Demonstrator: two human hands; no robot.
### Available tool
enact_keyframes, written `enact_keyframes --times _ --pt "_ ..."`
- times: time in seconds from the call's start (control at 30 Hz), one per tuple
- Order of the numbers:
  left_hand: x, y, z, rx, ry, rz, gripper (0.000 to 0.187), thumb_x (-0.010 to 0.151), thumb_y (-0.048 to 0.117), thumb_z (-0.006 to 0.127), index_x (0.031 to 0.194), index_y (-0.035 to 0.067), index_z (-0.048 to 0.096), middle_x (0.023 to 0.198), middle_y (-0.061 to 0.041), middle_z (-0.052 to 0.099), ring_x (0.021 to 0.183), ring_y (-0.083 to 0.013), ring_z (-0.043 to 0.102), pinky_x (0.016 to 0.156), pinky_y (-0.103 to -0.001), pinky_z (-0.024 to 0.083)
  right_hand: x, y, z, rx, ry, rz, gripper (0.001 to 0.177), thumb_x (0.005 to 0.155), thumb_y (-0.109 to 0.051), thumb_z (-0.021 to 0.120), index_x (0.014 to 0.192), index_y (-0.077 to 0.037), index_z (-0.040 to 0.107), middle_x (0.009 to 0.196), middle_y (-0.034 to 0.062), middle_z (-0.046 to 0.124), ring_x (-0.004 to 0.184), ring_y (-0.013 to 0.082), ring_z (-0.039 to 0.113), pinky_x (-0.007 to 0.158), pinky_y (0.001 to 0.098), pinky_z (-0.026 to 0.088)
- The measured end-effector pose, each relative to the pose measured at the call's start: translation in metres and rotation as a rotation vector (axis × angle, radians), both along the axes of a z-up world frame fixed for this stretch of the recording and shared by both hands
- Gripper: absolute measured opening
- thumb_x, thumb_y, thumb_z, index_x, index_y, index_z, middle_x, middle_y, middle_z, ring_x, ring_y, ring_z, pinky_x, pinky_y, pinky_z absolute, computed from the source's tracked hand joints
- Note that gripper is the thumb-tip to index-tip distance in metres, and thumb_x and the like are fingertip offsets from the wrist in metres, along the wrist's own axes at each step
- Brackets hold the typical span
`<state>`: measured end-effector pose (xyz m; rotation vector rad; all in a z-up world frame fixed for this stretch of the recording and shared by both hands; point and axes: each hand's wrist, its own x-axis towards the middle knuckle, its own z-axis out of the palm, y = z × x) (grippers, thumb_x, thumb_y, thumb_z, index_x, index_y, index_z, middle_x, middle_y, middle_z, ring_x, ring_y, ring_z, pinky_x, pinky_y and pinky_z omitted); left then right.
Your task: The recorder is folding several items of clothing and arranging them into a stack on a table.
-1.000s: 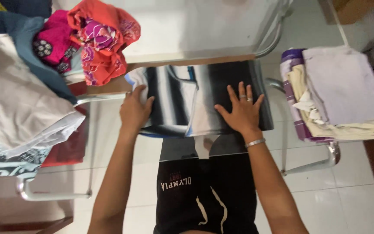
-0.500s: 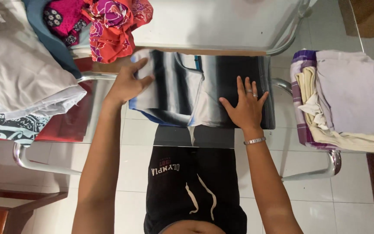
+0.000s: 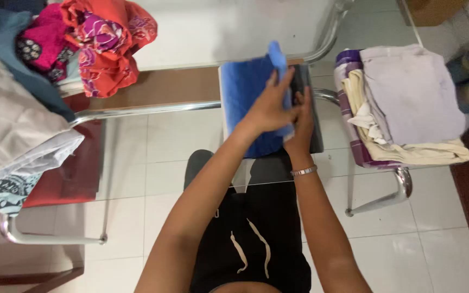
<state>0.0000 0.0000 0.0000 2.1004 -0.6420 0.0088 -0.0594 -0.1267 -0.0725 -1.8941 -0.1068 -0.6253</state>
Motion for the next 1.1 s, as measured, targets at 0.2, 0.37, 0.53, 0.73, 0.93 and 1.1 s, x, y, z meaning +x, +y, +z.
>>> enact_keyframes --times 0.2,0.37,0.53,0.73,0.93,1.1 --pt "-0.020 -0.012 -0.071 -0.389 0.176 -0.218 0.081 0.100 0.031 0.076 0.160 0.004 0.030 0.151 -0.027 0.049 0.140 -0.0455 0.048 0.112 -0.049 0.043 0.022 -0.037 -0.040 0.487 0.085 -0.141 0.064 0.107 -0.029 0.066 0.157 0.002 0.042 0.138 0.0214 0.067 0.123 0.0183 0.066 0.105 0.0285 0.053" --pt "-0.044 0.044 -0.055 -0.367 -0.022 0.045 0.045 0.097 0.022 0.072 0.138 0.011 0.057 0.140 -0.014 0.065 0.127 -0.0347 0.067 0.108 -0.043 0.054 0.013 -0.025 -0.017 0.317 0.107 -0.115 0.065 0.090 -0.003 0.072 0.148 0.003 0.045 0.137 0.0193 0.063 0.116 0.0217 0.068 0.097 0.0325 0.055" --pt "-0.063 0.082 -0.036 -0.044 -0.345 0.358 0.023 0.094 0.017 0.073 0.117 0.013 0.075 0.135 -0.012 0.068 0.130 -0.0370 0.062 0.113 -0.047 0.047 0.016 -0.025 -0.024 0.368 0.045 -0.160 0.055 0.082 0.008 0.067 0.133 0.002 0.048 0.127 0.0155 0.061 0.107 0.0211 0.065 0.094 0.0324 0.055" --pt "-0.070 0.089 -0.035 -0.009 -0.202 0.387 0.033 0.095 0.030 0.070 0.121 0.011 0.075 0.145 -0.022 0.057 0.132 -0.0415 0.053 0.109 -0.050 0.041 0.022 -0.044 -0.013 0.190 0.090 -0.112 0.035 0.085 0.009 0.064 0.119 0.001 0.062 0.116 0.0129 0.066 0.101 0.0188 0.066 0.090 0.0308 0.056" --pt "-0.075 0.084 -0.040 0.023 -0.138 0.390 0.034 0.099 0.033 0.065 0.124 0.012 0.074 0.148 -0.030 0.052 0.135 -0.0413 0.051 0.111 -0.050 0.039 0.014 -0.070 0.004 0.041 0.139 -0.038 0.033 0.083 0.004 0.072 0.115 -0.001 0.064 0.113 0.0118 0.071 0.099 0.0188 0.070 0.087 0.0298 0.057" --pt "-0.072 0.084 -0.044 0.187 -0.093 0.597 0.058 0.099 0.039 0.066 0.143 0.003 0.056 0.127 -0.029 0.064 0.146 -0.0462 0.038 0.118 -0.069 0.009 0.001 -0.065 0.023 -0.739 0.115 -0.300 0.054 0.083 -0.038 0.087 0.119 -0.004 0.066 0.110 0.0265 0.068 0.103 0.0450 0.066 0.081 0.0489 0.055"
